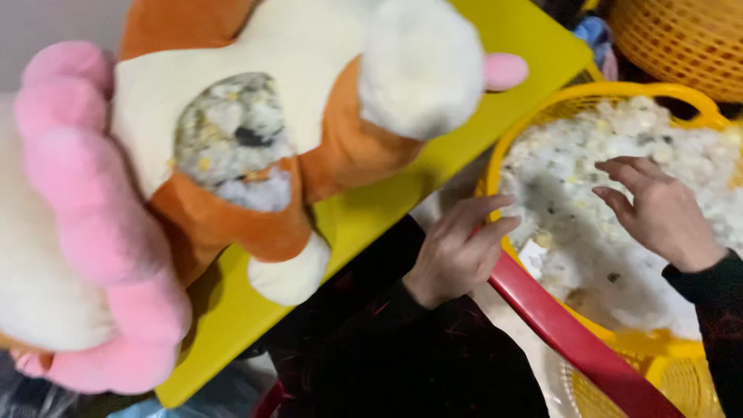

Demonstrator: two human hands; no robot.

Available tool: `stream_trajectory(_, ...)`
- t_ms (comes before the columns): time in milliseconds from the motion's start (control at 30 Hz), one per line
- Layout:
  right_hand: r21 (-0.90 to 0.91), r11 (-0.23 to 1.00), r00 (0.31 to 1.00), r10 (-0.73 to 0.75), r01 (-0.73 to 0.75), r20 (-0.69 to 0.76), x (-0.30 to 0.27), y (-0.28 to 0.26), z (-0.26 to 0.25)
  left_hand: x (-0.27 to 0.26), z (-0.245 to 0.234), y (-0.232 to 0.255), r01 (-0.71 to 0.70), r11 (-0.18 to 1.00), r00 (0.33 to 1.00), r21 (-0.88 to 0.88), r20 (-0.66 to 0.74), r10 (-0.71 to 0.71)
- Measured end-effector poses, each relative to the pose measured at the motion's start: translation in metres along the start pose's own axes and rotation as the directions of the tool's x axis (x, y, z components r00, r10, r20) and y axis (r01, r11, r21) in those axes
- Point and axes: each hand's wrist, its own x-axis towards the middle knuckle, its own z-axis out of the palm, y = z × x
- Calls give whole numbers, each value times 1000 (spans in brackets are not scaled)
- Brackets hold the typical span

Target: The person repeatedly scoops white stuffing from a yellow basket and packs it into the open cavity of a large plush toy on a yellow table. The hands press and distribute the stuffing inside the toy throughout the clip.

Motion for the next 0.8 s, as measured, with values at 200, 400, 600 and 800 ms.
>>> stream_trajectory(200, -173, 950, 922, 299, -262, 247, -75, 79, 8, 33, 131, -36, 118, 993, 909, -2, 404, -107)
stream_trajectory(400, -171, 839, 691, 527, -517, 495, -135, 72, 20, 37, 176, -43, 186, 974, 830, 128, 511, -225)
stream_trajectory(600, -104, 882, 852, 470, -459, 229, -137, 62, 75, 27, 190, -29, 336, 942, 743, 2, 614, -266)
stream_trajectory(800, 270, 856, 868, 483, -441, -116, -125, 66, 25, 44, 187, -16, 389, 912, 777, -131, 578, -249)
